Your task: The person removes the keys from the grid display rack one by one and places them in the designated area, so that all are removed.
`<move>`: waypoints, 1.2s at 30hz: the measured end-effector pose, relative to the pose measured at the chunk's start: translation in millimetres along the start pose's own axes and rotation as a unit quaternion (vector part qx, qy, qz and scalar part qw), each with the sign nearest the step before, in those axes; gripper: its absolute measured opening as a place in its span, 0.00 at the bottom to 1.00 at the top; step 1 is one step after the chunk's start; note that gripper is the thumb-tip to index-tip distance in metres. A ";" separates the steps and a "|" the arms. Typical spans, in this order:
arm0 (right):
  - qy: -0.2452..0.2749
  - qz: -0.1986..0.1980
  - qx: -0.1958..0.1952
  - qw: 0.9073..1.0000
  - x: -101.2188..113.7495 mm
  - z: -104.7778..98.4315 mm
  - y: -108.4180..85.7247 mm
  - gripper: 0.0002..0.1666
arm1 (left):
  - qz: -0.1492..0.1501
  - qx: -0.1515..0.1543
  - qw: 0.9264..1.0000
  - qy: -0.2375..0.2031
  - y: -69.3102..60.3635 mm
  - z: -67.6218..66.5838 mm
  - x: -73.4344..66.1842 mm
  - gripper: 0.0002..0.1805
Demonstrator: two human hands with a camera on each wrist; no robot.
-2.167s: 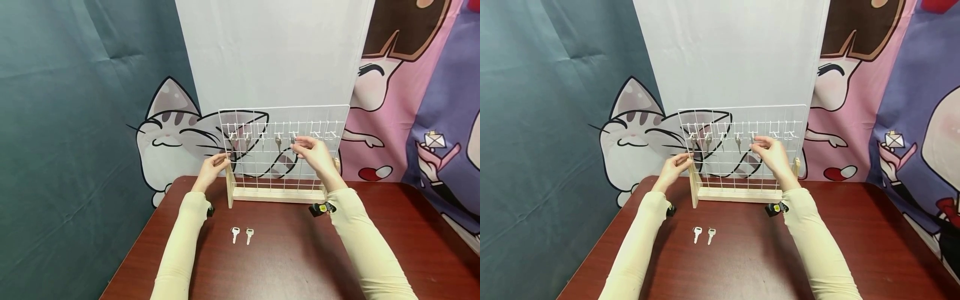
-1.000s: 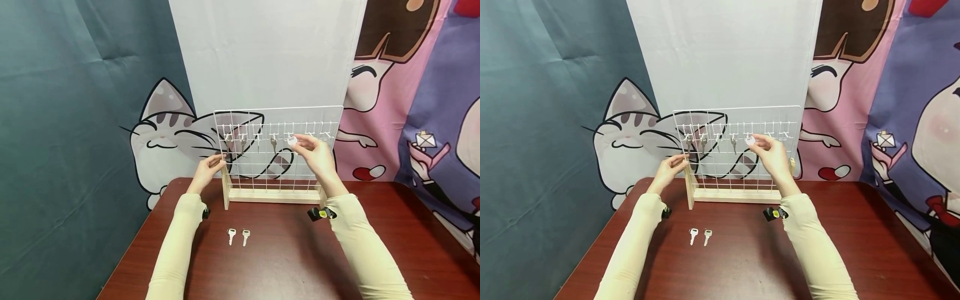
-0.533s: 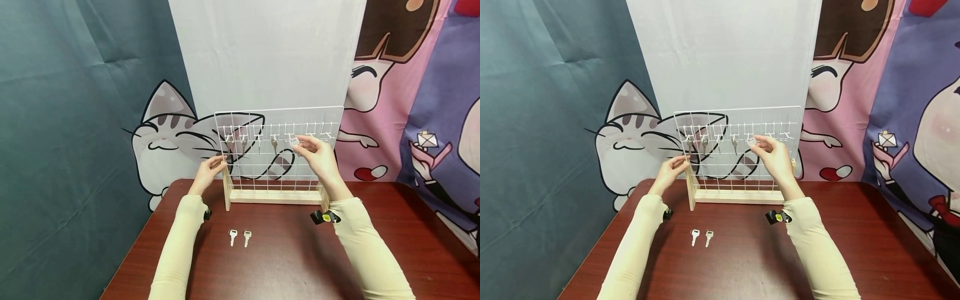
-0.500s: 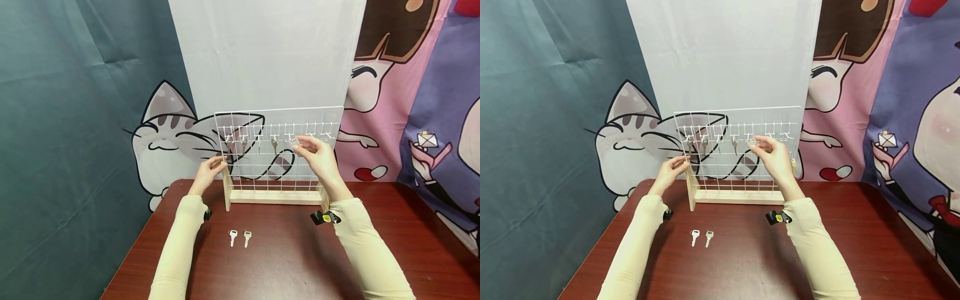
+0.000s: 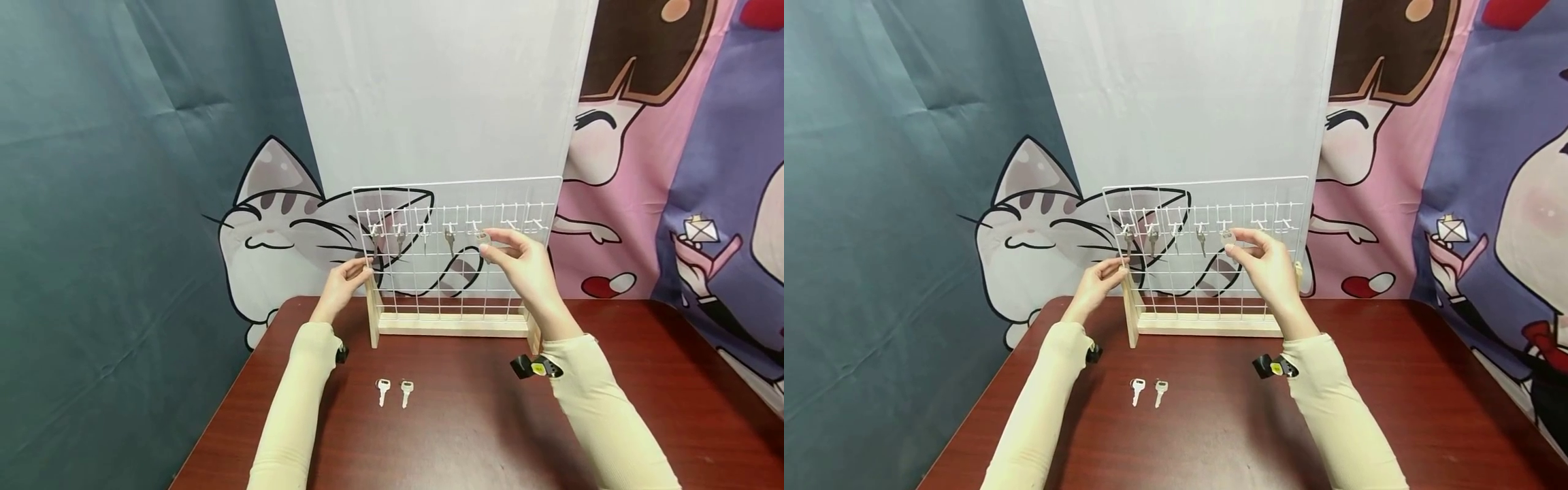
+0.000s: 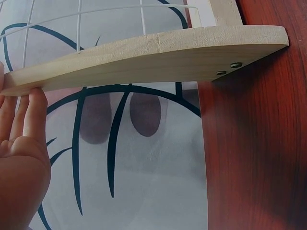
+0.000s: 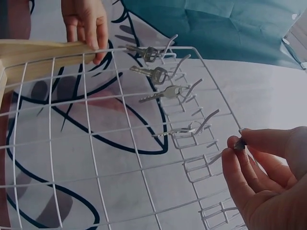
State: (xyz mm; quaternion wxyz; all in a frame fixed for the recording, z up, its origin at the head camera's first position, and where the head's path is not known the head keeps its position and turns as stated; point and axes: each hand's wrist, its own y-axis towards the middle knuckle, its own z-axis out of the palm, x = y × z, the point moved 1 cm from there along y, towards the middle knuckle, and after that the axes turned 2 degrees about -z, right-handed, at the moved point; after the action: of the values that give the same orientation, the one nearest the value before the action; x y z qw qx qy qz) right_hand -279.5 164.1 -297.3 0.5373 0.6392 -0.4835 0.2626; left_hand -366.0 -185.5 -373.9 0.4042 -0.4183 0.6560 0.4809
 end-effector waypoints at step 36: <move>0.033 0.045 0.083 0.995 -33.9 23.7 -36.7 0.20 | 0.009 -0.008 1.000 0.002 15.9 -3.5 32.0 0.25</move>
State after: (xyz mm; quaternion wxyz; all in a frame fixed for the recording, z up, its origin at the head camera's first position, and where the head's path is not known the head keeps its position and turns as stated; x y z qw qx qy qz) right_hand -264.2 151.6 -348.9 0.4861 0.6500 -0.4700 0.3467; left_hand -391.7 -191.0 -398.4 0.3950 -0.4170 0.6565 0.4889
